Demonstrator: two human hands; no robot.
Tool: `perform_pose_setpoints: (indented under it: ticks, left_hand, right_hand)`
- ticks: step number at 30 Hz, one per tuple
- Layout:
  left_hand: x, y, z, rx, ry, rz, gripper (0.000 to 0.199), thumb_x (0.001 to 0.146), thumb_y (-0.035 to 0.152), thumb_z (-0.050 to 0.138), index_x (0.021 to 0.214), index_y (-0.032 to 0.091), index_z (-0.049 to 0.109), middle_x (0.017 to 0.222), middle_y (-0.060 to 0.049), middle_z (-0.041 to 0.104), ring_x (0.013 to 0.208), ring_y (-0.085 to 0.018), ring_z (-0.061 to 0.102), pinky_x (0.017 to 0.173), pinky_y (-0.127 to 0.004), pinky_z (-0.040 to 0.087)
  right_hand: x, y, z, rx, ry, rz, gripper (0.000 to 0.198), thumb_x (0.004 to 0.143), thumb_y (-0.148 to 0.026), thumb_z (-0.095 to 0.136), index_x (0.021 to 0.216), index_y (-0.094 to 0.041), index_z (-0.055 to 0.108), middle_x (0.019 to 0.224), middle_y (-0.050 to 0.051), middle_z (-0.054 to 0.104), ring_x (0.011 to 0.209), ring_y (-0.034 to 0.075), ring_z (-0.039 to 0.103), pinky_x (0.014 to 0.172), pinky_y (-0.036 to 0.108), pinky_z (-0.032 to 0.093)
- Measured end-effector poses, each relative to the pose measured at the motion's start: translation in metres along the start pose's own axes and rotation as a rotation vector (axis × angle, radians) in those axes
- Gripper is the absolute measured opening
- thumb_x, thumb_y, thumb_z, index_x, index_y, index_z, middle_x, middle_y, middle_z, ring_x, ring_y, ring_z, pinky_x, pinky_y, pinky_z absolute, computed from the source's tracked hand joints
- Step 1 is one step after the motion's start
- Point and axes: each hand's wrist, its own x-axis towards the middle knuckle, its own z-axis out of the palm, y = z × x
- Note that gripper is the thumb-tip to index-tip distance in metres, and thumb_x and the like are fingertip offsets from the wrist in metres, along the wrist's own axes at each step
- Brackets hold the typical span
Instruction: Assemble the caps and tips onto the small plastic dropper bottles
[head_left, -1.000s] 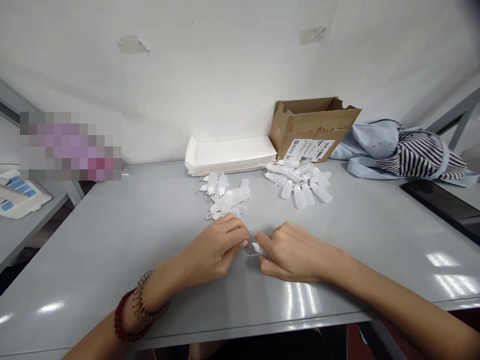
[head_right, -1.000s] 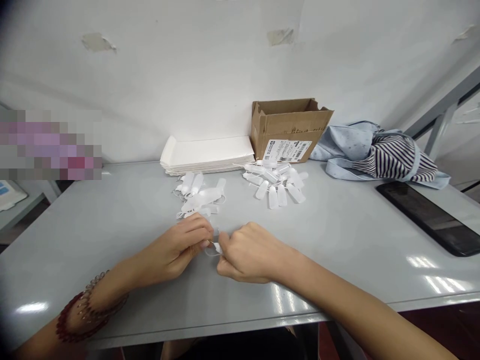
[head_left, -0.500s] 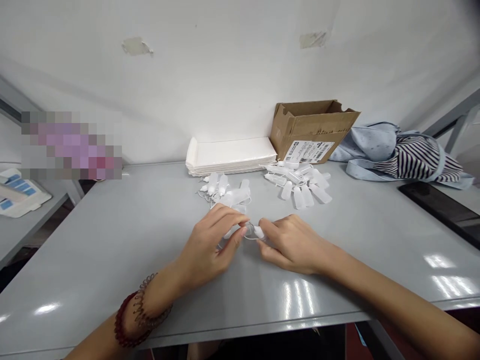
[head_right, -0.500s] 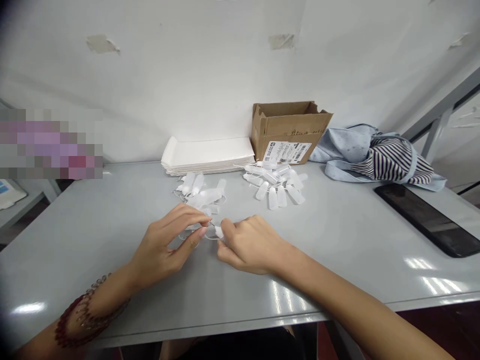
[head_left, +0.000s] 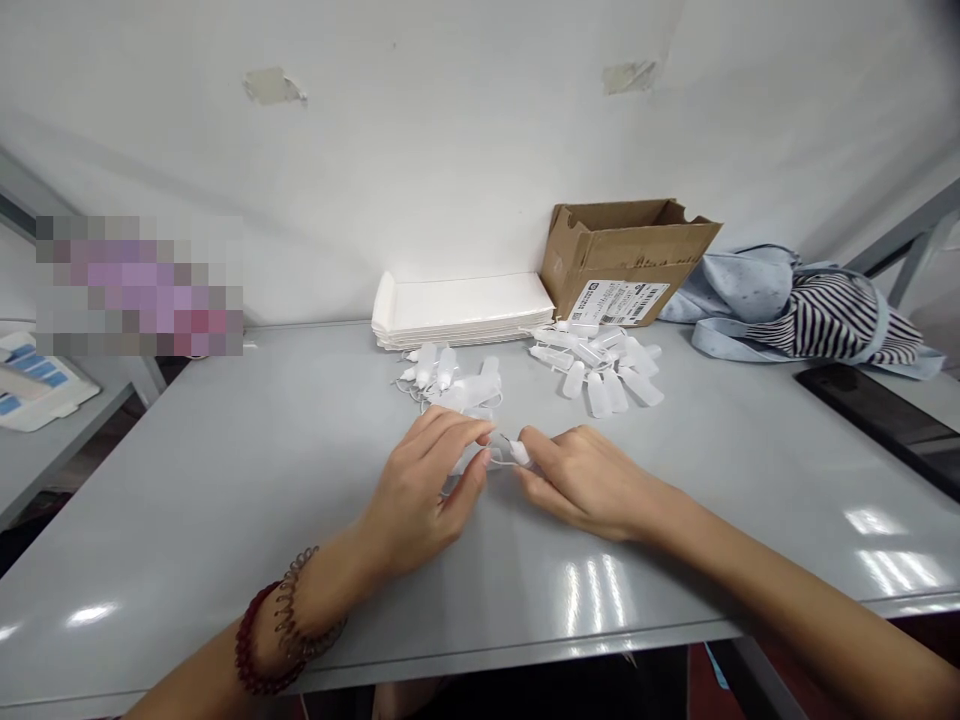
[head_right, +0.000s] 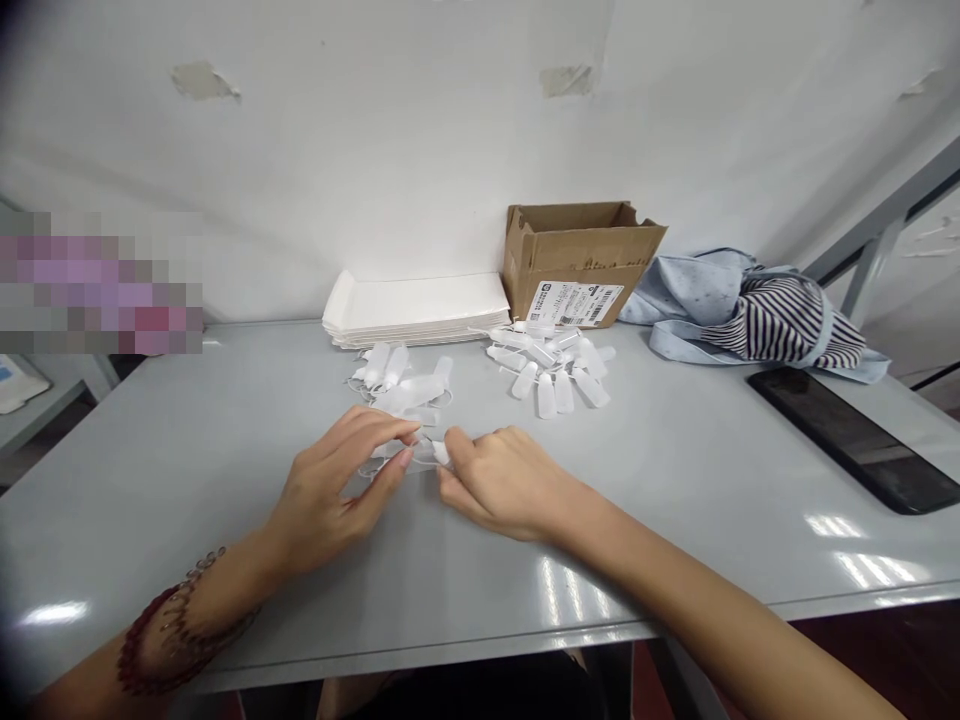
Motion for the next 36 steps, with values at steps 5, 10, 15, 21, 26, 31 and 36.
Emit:
perform_pose_setpoints:
  ticks: [5, 10, 15, 21, 26, 31, 36]
  left_hand:
    - [0.0006, 0.0032, -0.0003, -0.017, 0.030, -0.030, 0.028, 0.082, 0.003, 0.055, 0.108, 0.014, 0.057, 0.088, -0.006, 0.065, 0.083, -0.017, 0.057, 0.077, -0.034, 0.048]
    - [0.0017, 0.0030, 0.0006, -0.027, 0.044, -0.005, 0.025, 0.080, 0.002, 0.057, 0.102, 0.012, 0.060, 0.090, -0.008, 0.066, 0.085, -0.018, 0.058, 0.077, -0.034, 0.048]
    - [0.0021, 0.0046, 0.0004, -0.042, 0.050, -0.006, 0.024, 0.079, 0.001, 0.057, 0.101, 0.011, 0.062, 0.088, -0.009, 0.066, 0.083, -0.018, 0.058, 0.075, -0.034, 0.049]
    - [0.0011, 0.0058, 0.0015, -0.075, 0.067, 0.002, 0.027, 0.078, 0.000, 0.058, 0.102, 0.011, 0.062, 0.088, -0.009, 0.066, 0.081, -0.018, 0.059, 0.074, -0.034, 0.049]
    - [0.0001, 0.0052, 0.0031, -0.076, 0.067, 0.011, 0.028, 0.078, 0.000, 0.057, 0.103, 0.012, 0.062, 0.088, -0.009, 0.066, 0.080, -0.018, 0.058, 0.072, -0.035, 0.049]
    - [-0.0003, 0.0053, 0.0032, -0.057, 0.058, 0.004, 0.028, 0.080, 0.003, 0.056, 0.104, 0.015, 0.061, 0.088, -0.008, 0.066, 0.079, -0.018, 0.058, 0.071, -0.035, 0.050]
    - [-0.0016, 0.0059, 0.0030, -0.045, 0.037, 0.004, 0.027, 0.080, 0.004, 0.055, 0.104, 0.016, 0.061, 0.087, -0.007, 0.065, 0.079, -0.018, 0.058, 0.071, -0.035, 0.051]
  right_hand:
    - [-0.0003, 0.0016, -0.0018, 0.024, 0.023, -0.001, 0.026, 0.092, -0.033, 0.029, 0.080, -0.017, 0.046, 0.048, -0.005, 0.035, 0.043, 0.012, 0.019, 0.047, 0.026, 0.015]
    - [-0.0008, 0.0004, -0.0003, 0.034, 0.027, -0.007, 0.026, 0.090, -0.033, 0.029, 0.081, -0.016, 0.047, 0.049, -0.006, 0.032, 0.045, 0.012, 0.016, 0.047, 0.026, 0.015]
    - [-0.0007, 0.0002, 0.0005, 0.043, 0.033, 0.004, 0.026, 0.090, -0.033, 0.029, 0.081, -0.016, 0.046, 0.050, -0.006, 0.031, 0.045, 0.012, 0.015, 0.047, 0.026, 0.015]
    - [0.0001, 0.0005, 0.0004, 0.053, 0.047, 0.005, 0.025, 0.090, -0.033, 0.030, 0.079, -0.017, 0.046, 0.049, -0.007, 0.029, 0.045, 0.011, 0.015, 0.047, 0.025, 0.014]
    - [-0.0002, 0.0002, 0.0005, 0.063, 0.051, -0.006, 0.025, 0.091, -0.033, 0.031, 0.077, -0.017, 0.046, 0.048, -0.008, 0.027, 0.044, 0.011, 0.015, 0.046, 0.025, 0.014]
    - [-0.0009, 0.0009, 0.0010, 0.050, 0.038, -0.012, 0.024, 0.090, -0.032, 0.033, 0.077, -0.017, 0.046, 0.048, -0.007, 0.028, 0.043, 0.011, 0.017, 0.046, 0.025, 0.014]
    - [-0.0005, 0.0014, 0.0011, 0.030, 0.012, -0.002, 0.023, 0.090, -0.030, 0.033, 0.078, -0.016, 0.048, 0.048, -0.005, 0.035, 0.042, 0.012, 0.021, 0.047, 0.025, 0.014]
